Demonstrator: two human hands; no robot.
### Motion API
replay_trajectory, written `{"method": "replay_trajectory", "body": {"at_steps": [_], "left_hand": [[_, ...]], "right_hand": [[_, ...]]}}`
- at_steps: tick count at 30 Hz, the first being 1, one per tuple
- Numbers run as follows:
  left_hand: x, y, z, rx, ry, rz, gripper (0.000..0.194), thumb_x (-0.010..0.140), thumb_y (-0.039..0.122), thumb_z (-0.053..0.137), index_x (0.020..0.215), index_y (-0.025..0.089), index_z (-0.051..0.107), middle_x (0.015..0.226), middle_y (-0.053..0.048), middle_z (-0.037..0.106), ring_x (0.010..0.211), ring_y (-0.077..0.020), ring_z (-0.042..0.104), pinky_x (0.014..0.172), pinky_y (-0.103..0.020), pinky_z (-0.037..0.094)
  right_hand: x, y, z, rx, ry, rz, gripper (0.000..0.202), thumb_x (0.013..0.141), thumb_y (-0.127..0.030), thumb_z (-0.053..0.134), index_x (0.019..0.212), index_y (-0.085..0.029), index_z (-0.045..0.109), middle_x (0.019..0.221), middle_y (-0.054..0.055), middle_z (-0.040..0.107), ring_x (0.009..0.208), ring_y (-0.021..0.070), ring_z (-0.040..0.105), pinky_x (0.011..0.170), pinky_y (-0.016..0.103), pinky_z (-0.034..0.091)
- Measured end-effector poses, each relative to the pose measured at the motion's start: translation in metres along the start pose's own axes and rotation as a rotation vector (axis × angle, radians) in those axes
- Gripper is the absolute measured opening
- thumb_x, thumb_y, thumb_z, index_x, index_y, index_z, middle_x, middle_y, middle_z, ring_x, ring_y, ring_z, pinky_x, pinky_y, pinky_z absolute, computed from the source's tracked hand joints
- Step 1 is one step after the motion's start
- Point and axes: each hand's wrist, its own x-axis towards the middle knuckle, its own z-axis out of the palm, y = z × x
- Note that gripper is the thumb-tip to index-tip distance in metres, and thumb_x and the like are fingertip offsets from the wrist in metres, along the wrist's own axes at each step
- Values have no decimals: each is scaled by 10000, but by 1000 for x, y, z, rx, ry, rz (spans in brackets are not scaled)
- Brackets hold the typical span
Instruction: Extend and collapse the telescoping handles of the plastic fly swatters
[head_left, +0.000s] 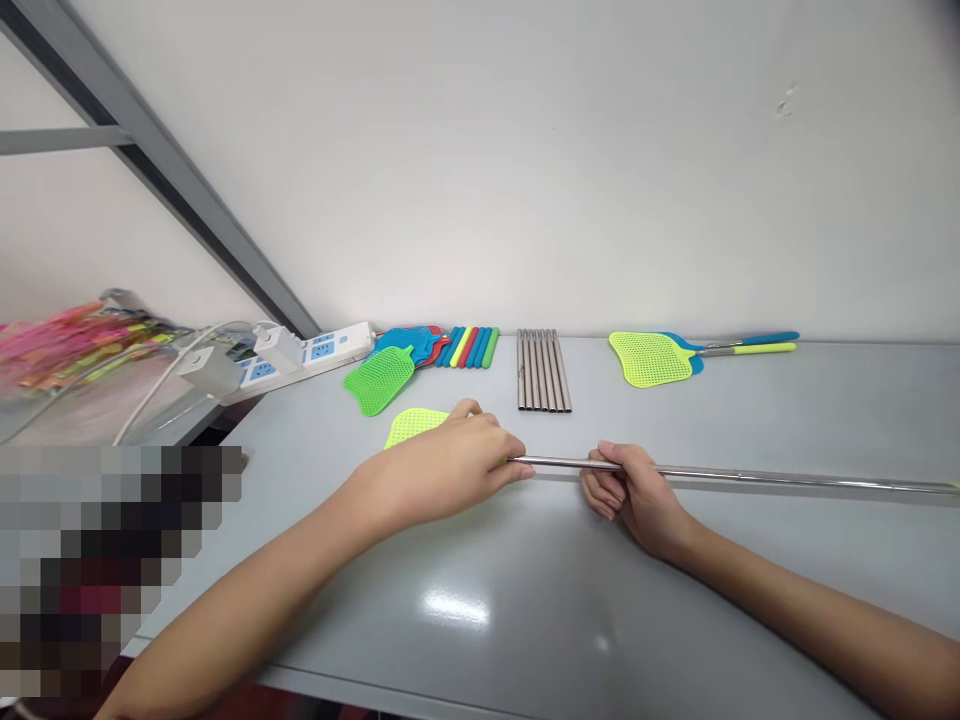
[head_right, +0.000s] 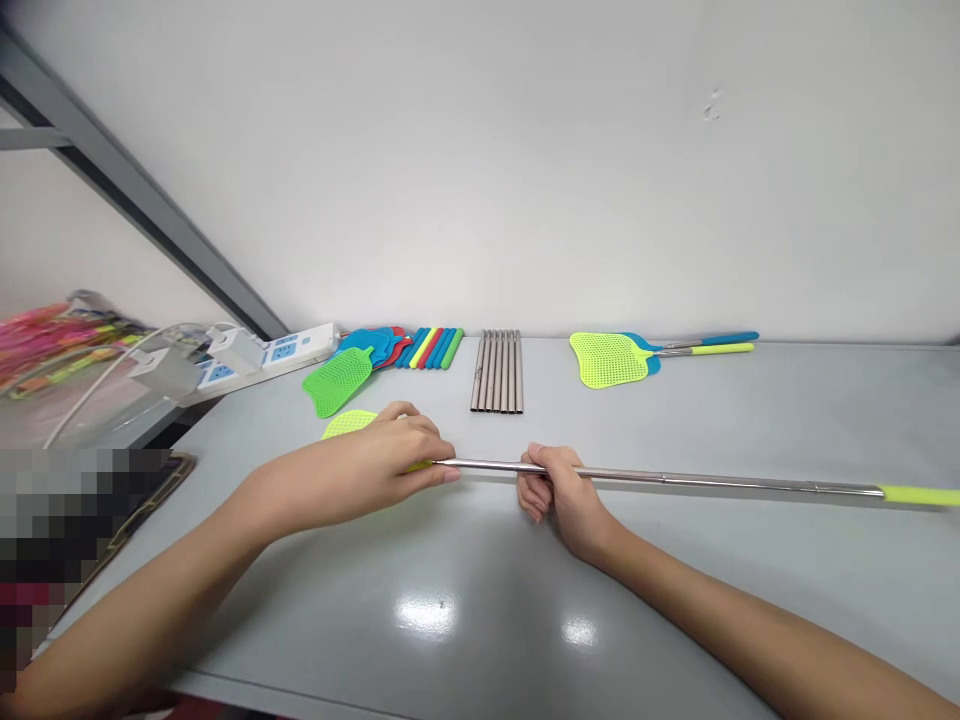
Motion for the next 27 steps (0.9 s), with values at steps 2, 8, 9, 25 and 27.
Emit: {"method": "replay_trajectory", "body": {"at_steps": [2, 8, 9, 25, 27], "left_hand": [[0, -3, -3, -49, -28, 7, 344, 859, 369, 332, 640, 176, 514, 634, -7, 531, 791, -175, 479, 688, -268, 320], [4, -6, -4, -76, -58, 32, 324, 880, 321, 281, 695, 183, 508, 668, -4, 522, 733, -151, 475, 592, -239, 320], [6, -5, -2, -60, -45, 43, 321, 879, 319, 283, 687, 180, 499, 655, -3, 514, 720, -149, 471, 587, -240, 318], [15, 11, 22, 197, 193, 102, 185, 773, 115, 379, 608, 162, 449, 518, -4, 463, 527, -136, 425, 619, -277, 338], [16, 13, 24, 202, 207, 100, 158, 742, 92, 388, 618, 163, 456, 523, -8, 465, 536, -140, 433, 615, -275, 341]], "right_hand": [[0, 0, 0, 6, -3, -5, 434, 808, -287, 369, 390, -188, 305, 346, -43, 268, 349, 95, 323, 409, 243, 242], [2, 1, -1, 57, 1, -3, 436, 806, -294, 366, 386, -186, 314, 340, -40, 285, 338, 95, 323, 400, 244, 248], [2, 1, -1, 63, -1, -4, 441, 809, -296, 359, 383, -187, 315, 338, -38, 290, 334, 97, 328, 397, 244, 253], [-2, 2, -3, 62, -73, 32, 535, 834, -379, 267, 338, -193, 341, 301, -16, 340, 277, 108, 339, 325, 243, 286], [-2, 3, -3, 72, -74, 37, 532, 835, -374, 263, 341, -192, 342, 304, -14, 345, 280, 109, 341, 326, 244, 290]]}}
